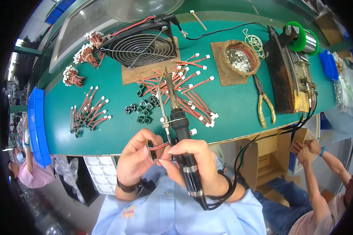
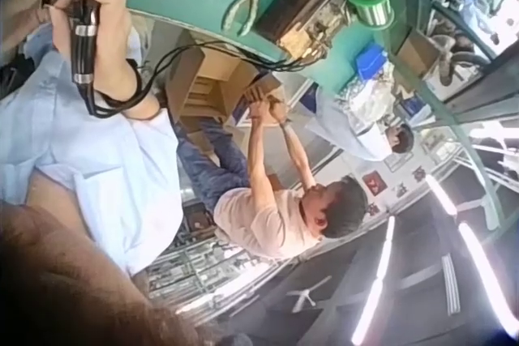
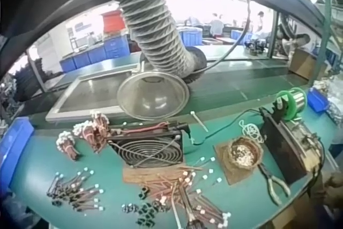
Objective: The person solders wires to circuit boards using a soldering iron and then trims the excess wire with pliers. They repeat this process for several assemblies, occasionally setting finished pieces aside on the green work surface.
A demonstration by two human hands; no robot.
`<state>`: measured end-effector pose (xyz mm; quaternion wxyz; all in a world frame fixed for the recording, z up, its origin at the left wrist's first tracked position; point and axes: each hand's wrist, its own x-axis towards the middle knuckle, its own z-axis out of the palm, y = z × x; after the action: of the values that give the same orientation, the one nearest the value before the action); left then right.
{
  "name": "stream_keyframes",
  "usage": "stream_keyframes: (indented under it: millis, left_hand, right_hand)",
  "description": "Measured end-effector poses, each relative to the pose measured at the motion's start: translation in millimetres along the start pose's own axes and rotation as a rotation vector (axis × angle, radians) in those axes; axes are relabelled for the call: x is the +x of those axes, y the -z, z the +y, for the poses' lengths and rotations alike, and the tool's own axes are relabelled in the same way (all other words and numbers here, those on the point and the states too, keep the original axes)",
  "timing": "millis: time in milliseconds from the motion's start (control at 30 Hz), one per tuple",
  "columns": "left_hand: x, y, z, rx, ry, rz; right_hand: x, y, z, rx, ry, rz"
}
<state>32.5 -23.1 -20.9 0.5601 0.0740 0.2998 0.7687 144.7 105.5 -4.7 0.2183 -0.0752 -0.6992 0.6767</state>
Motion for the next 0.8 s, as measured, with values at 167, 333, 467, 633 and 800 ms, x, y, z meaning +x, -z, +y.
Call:
stream_keyframes:
  millis: [167, 333, 467, 633, 800]
  left_hand:
    - [2.0, 1.5, -0.8, -0.07, 0.064, -0.078]
    - [3.2, -1.1, -3.8, -0.068, 0.093, -0.092]
    - [3.4, 1.5, -5.0, -0.05, 0.079, -0.098]
    - [2.2, -1.0, -3.9, -0.037, 0.095, -0.074]
    - [1.5, -0.2, -5.2, -0.015, 0.071, -0.079]
  right_hand:
    - [0.5, -3.9, -2.3, -0.002, -0.007, -0.038]
    - [1.9, -2.7, -5.6, -0.049, 0.05, -0.003]
    - [9.0, -0.1, -12.7, -0.154, 0.117, 0.032]
    - [5.9, -1.4, -8.3, -0.105, 0.122, 0.068]
    - [6.4, 0.7, -9.4, -0.112, 0.126, 0.051]
